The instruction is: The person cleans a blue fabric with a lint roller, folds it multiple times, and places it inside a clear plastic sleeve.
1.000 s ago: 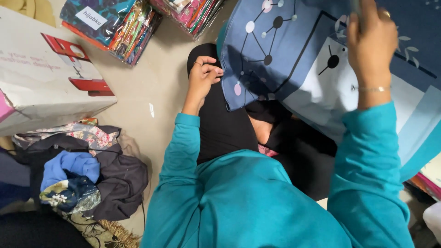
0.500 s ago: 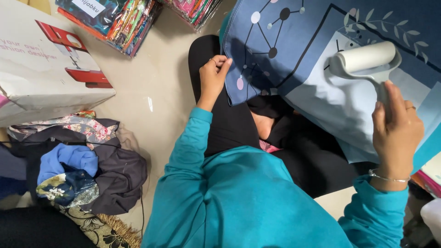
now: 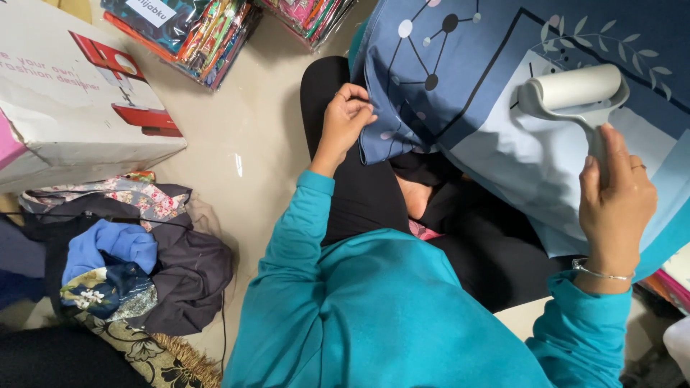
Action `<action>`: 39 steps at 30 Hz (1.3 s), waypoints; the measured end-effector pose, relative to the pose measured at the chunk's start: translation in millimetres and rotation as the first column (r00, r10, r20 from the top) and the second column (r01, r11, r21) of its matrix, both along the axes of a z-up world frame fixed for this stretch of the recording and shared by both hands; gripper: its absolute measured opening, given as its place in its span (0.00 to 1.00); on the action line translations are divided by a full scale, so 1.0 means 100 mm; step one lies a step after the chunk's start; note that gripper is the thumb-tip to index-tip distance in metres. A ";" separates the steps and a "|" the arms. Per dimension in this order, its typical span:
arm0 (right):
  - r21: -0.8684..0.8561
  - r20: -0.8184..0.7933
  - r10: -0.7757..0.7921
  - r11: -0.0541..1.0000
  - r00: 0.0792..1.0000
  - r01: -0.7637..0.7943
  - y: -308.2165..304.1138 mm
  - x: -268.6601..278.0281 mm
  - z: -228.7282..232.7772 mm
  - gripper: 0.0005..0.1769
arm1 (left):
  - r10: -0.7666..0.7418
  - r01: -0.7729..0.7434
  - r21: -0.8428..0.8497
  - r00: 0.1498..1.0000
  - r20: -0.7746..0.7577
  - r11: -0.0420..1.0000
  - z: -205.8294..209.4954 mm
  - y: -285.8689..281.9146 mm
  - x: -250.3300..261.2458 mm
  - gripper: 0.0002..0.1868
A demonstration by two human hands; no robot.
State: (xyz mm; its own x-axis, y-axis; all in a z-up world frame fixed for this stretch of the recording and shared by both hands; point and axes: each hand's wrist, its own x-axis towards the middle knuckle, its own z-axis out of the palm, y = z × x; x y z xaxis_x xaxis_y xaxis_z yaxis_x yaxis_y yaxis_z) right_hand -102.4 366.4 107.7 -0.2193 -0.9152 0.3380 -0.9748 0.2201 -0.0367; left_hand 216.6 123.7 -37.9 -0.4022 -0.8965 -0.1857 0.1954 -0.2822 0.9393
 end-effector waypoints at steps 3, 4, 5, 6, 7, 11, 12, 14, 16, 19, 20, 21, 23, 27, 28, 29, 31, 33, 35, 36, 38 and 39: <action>-0.001 -0.001 -0.004 1.000 1.000 0.004 0.00 0.01 0.01 0.29 | 0.021 -0.022 -0.014 0.999 -0.050 1.000 -0.02 0.01 -0.01 0.13; -0.002 -0.002 -0.004 1.000 1.000 0.004 0.00 0.01 0.00 0.29 | 0.020 -0.021 -0.015 0.998 -0.051 1.000 0.01 0.02 -0.02 0.13; -0.002 -0.004 -0.007 1.000 1.000 0.007 0.00 0.01 0.00 0.29 | 0.055 -0.054 -0.032 0.998 0.016 0.998 0.05 0.02 -0.03 0.13; -0.001 -0.005 -0.009 1.000 1.000 0.009 0.00 0.01 0.00 0.29 | 0.092 -0.088 -0.050 0.992 0.083 0.995 0.09 0.03 -0.03 0.13; -0.002 -0.005 -0.008 1.000 1.000 0.008 -0.01 0.02 0.00 0.29 | 0.093 -0.089 -0.051 0.992 0.083 0.995 0.14 0.03 -0.03 0.13; 0.006 -0.009 -0.010 1.000 1.000 0.010 -0.01 0.03 0.01 0.29 | 0.141 -0.110 -0.155 0.968 0.208 0.982 0.09 0.05 -0.03 0.09; 0.009 -0.005 -0.012 1.000 1.000 0.012 -0.01 0.03 0.01 0.29 | 0.152 -0.119 -0.146 0.960 0.236 0.982 0.03 0.05 -0.04 0.12; 0.010 -0.002 -0.008 1.000 1.000 0.008 -0.01 0.04 0.02 0.29 | 0.173 -0.118 -0.202 0.946 0.276 0.972 -0.04 0.05 -0.04 0.12; 0.012 0.002 -0.006 1.000 1.000 0.006 -0.02 0.05 0.02 0.29 | 0.194 -0.113 -0.258 0.930 0.313 0.960 -0.03 0.06 -0.05 0.11; 0.009 0.026 -0.008 1.000 1.000 0.008 -0.02 0.05 0.02 0.30 | 0.149 -0.066 -0.282 0.948 0.283 0.957 0.08 0.09 -0.05 0.11; 0.008 0.021 -0.009 1.000 1.000 0.009 -0.02 0.06 0.01 0.29 | 0.125 -0.053 -0.247 0.951 0.284 0.967 0.11 0.10 -0.04 0.12; 0.007 0.015 -0.010 1.000 1.000 0.010 -0.02 0.06 0.01 0.29 | 0.101 -0.040 -0.213 0.954 0.284 0.976 0.14 0.10 -0.04 0.13; 0.006 0.018 -0.007 1.000 1.000 0.007 -0.01 0.04 -0.01 0.29 | 0.104 -0.057 -0.175 0.956 0.275 0.983 0.09 0.11 -0.06 0.12; 0.000 0.009 0.000 1.000 1.000 0.000 -0.01 0.03 -0.02 0.29 | 0.227 -0.055 -0.395 0.885 0.405 0.917 0.18 0.17 -0.05 0.23; 0.000 0.009 0.000 1.000 1.000 0.000 -0.01 0.04 -0.02 0.29 | 0.228 -0.055 -0.395 0.885 0.405 0.917 0.19 0.18 -0.06 0.23; -0.002 0.010 0.000 1.000 1.000 0.000 -0.01 0.04 -0.02 0.29 | 0.253 -0.062 -0.437 0.883 0.395 0.897 0.21 0.19 -0.06 0.24; -0.004 0.011 -0.001 1.000 1.000 0.001 -0.01 0.04 -0.02 0.29 | 0.277 -0.068 -0.477 0.881 0.383 0.876 0.27 0.21 -0.08 0.26; -0.007 0.019 0.005 1.000 1.000 -0.005 -0.01 0.05 -0.01 0.29 | 0.331 -0.092 -0.539 0.870 0.366 0.837 0.36 0.24 -0.09 0.28; -0.008 0.015 0.004 1.000 1.000 -0.004 -0.01 0.04 -0.02 0.29 | 0.326 -0.097 -0.548 0.883 0.338 0.831 0.34 0.24 -0.11 0.32; -0.009 0.010 0.004 1.000 1.000 -0.004 -0.01 0.04 -0.03 0.29 | 0.321 -0.103 -0.556 0.895 0.310 0.825 0.33 0.25 -0.11 0.36; -0.004 0.011 -0.003 1.000 1.000 0.003 -0.02 0.04 -0.03 0.30 | 0.313 -0.108 -0.553 0.904 0.291 0.826 0.29 0.24 -0.13 0.37; 0.001 0.012 -0.010 1.000 1.000 0.010 -0.02 0.05 -0.03 0.30 | 0.304 -0.112 -0.551 0.913 0.272 0.827 0.27 0.24 -0.13 0.38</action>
